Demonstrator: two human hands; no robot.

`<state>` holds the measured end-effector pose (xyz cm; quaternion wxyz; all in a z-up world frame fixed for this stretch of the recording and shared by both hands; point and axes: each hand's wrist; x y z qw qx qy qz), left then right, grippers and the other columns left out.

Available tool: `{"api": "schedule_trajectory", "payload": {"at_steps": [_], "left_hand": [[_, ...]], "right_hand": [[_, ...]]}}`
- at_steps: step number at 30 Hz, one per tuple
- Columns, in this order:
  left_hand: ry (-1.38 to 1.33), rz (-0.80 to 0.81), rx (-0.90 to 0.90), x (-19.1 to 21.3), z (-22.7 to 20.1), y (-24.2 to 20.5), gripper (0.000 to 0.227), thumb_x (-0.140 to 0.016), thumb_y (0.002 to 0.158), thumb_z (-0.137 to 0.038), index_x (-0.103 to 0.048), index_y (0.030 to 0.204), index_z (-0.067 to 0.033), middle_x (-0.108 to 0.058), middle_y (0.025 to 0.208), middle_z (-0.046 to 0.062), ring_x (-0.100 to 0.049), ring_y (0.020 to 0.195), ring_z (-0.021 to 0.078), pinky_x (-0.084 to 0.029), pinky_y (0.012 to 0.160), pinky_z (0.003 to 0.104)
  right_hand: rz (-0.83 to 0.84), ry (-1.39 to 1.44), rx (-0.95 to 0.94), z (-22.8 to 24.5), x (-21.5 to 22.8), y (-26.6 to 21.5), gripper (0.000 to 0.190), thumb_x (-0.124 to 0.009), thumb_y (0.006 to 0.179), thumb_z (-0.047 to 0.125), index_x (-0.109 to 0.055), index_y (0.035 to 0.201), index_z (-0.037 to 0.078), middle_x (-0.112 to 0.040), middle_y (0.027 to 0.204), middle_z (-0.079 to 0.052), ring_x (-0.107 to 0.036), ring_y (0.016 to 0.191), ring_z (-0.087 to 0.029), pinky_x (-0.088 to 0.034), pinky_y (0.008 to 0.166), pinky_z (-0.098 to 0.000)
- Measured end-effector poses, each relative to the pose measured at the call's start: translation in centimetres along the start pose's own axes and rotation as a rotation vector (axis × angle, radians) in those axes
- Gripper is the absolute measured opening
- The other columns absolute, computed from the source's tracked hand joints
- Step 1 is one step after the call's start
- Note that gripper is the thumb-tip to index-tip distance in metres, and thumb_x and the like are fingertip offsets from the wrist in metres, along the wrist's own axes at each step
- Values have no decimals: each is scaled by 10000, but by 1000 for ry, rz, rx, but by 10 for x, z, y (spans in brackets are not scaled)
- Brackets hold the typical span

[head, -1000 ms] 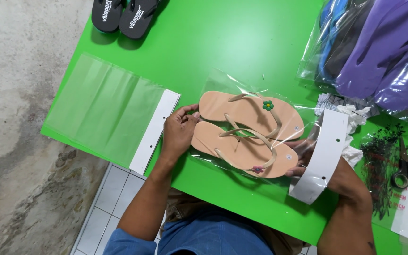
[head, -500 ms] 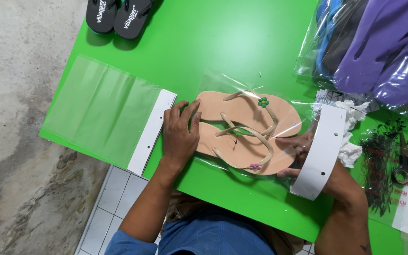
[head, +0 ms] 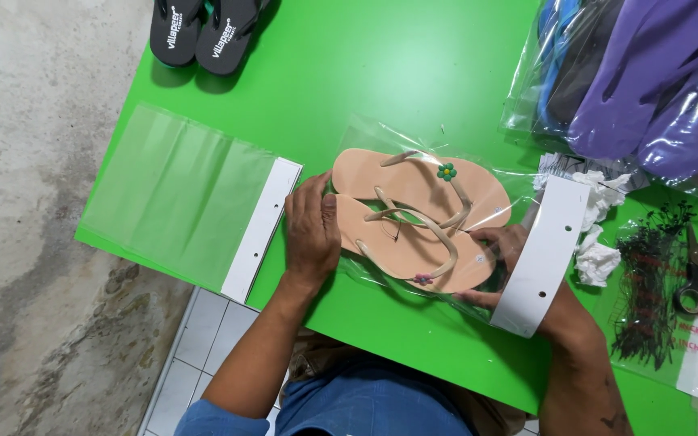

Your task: The person places a pair of beige flip-flops into a clear plastic bag, inserts a white cardboard header, and secures it with a zip tie. They then wipe a pair of black flip-flops with a tissue and place them on the table.

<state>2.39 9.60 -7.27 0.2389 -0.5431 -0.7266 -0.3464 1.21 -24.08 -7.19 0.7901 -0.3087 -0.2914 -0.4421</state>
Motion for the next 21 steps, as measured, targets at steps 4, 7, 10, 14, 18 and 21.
{"api": "schedule_trajectory", "payload": {"at_steps": [4, 7, 10, 14, 18, 21], "left_hand": [[-20, -117, -192, -8, 12, 0, 407, -395, 1123, -325, -580, 1401, -92, -614, 1221, 130, -596, 1175, 335, -429, 1012, 443], [39, -121, -236, -10, 16, -1, 410, -477, 1098, -338, -574, 1401, -79, -617, 1218, 145, -590, 1204, 343, -432, 1014, 460], [128, -146, -273, -18, 22, -1, 387, -529, 1067, -301, -591, 1392, -102, -613, 1257, 124, -582, 1225, 327, -446, 1017, 451], [239, -136, -300, -13, -5, 6, 487, -535, 959, -147, -557, 1446, -145, -519, 1421, 156, -518, 1290, 374, -428, 1039, 497], [185, -14, -375, -22, -18, 16, 507, -468, 992, -135, -510, 1497, -152, -459, 1547, 172, -443, 1433, 393, -378, 1129, 509], [270, 65, -402, -38, -4, 16, 501, -426, 1084, -346, -455, 1558, -188, -417, 1603, 157, -394, 1470, 390, -321, 1172, 556]], "right_hand": [[-67, 45, -27, 28, 16, -3, 878, -939, 646, 428, -568, 1412, 210, -607, 1196, -95, -651, 1121, -312, -545, 962, -477], [-65, 79, 22, 18, 18, -4, 875, -936, 653, 389, -576, 1440, 256, -625, 1138, -96, -667, 1045, -285, -556, 935, -455], [-98, 415, -67, 7, 21, -10, 908, -976, 628, 291, -589, 1441, 174, -668, 1073, -99, -645, 988, -216, -553, 895, -384], [-138, 583, -83, 18, 31, -6, 903, -982, 609, 170, -576, 1403, 33, -695, 987, -168, -669, 828, -225, -578, 771, -372], [-157, 405, -93, 23, 30, -7, 1263, -983, 612, 225, -283, 1661, 176, -670, 892, -129, -670, 794, -209, -593, 811, -383], [-132, 176, -160, 49, 42, -8, 1159, -923, 689, 419, -305, 1654, 243, -678, 1055, -165, -674, 1056, -332, -533, 967, -541]]}}
Point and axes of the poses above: each hand's wrist, its own y-axis towards the middle knuckle, its own x-axis out of the back of the hand, z = x × y
